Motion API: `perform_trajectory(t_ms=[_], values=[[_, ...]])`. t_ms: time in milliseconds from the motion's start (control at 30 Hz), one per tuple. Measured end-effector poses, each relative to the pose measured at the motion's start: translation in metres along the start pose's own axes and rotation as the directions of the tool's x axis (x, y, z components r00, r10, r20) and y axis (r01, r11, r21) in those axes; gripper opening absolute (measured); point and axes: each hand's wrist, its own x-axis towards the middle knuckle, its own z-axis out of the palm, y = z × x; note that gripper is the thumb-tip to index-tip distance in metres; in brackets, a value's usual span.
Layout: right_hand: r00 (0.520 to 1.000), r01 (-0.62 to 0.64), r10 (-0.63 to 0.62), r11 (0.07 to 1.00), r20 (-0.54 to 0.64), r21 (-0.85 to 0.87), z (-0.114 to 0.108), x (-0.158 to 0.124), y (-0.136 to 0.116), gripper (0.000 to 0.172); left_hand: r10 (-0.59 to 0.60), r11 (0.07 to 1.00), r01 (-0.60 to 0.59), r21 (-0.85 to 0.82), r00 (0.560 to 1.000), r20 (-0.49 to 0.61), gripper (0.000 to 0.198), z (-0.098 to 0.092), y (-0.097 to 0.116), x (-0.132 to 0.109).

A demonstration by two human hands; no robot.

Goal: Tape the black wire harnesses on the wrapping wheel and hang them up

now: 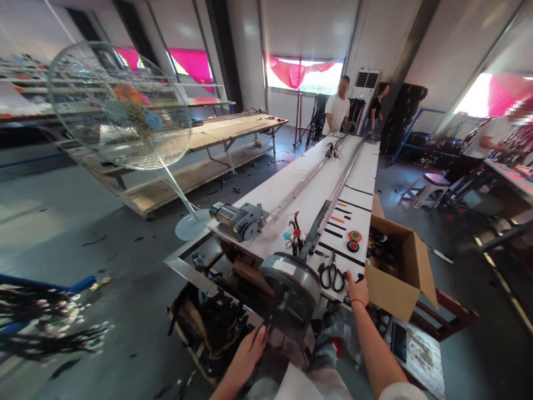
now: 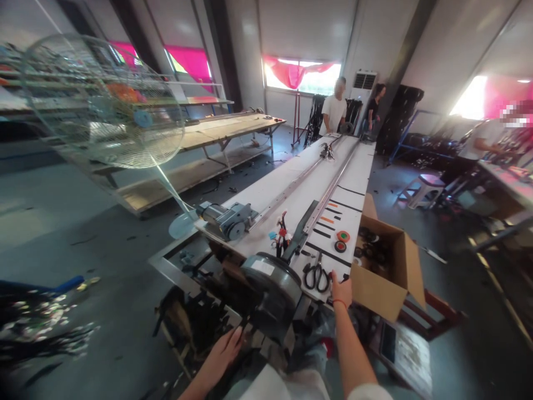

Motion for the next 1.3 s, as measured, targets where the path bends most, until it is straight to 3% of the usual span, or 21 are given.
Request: perform_trajectory(t_ms=[200, 333, 400, 500, 600, 700, 833, 1000, 1300], values=[[1.000, -0.004, 0.004, 1.000, -0.009, -0.016, 0.001, 0.000, 0.001, 0.079, 0.018, 0.999, -0.021, 0.035, 0.996, 0.086, 0.082, 0.004, 0.006, 0.011], [0.998, -0.028, 0.024, 0.997, -0.063, -0.071, 0.002, 0.002, -0.001, 0.080, 0.027, 0.999, -0.033, 0.039, 0.991, 0.132, 0.078, -0.005, 0.018, 0.008], [0.995, -0.020, 0.011, 0.996, -0.103, -0.085, 0.006, 0.007, -0.003, 0.078, 0.075, 0.996, -0.066, -0.052, 0.975, 0.209, 0.076, -0.014, 0.013, 0.007], [0.990, 0.003, -0.017, 0.995, -0.141, -0.097, 0.014, 0.014, -0.002, 0.077, 0.037, 0.996, -0.011, -0.091, 0.958, 0.284, 0.076, -0.024, -0.006, -0.002], [0.985, 0.017, -0.033, 0.995, -0.167, -0.098, 0.015, 0.018, 0.001, 0.077, 0.035, 0.999, -0.031, -0.023, 0.968, 0.248, 0.072, -0.022, -0.022, -0.017], [0.984, 0.036, -0.051, 0.996, -0.173, -0.086, 0.014, 0.018, 0.001, 0.074, 0.101, 0.995, -0.103, 0.006, 0.981, 0.166, 0.068, -0.015, -0.024, -0.025], [0.982, 0.031, -0.047, 0.996, -0.181, -0.087, 0.013, 0.015, -0.002, 0.066, 0.120, 0.992, -0.123, 0.017, 0.986, 0.119, 0.062, -0.012, -0.018, -0.027], [0.986, 0.022, -0.034, 0.997, -0.164, -0.075, 0.012, 0.010, -0.006, 0.072, 0.129, 0.984, -0.146, 0.105, 0.979, 0.157, 0.053, -0.014, -0.021, -0.030], [0.985, 0.029, -0.038, 0.998, -0.167, -0.059, 0.011, 0.011, -0.006, 0.070, 0.123, 0.991, -0.125, 0.057, 0.992, 0.039, 0.046, -0.009, -0.035, -0.028]])
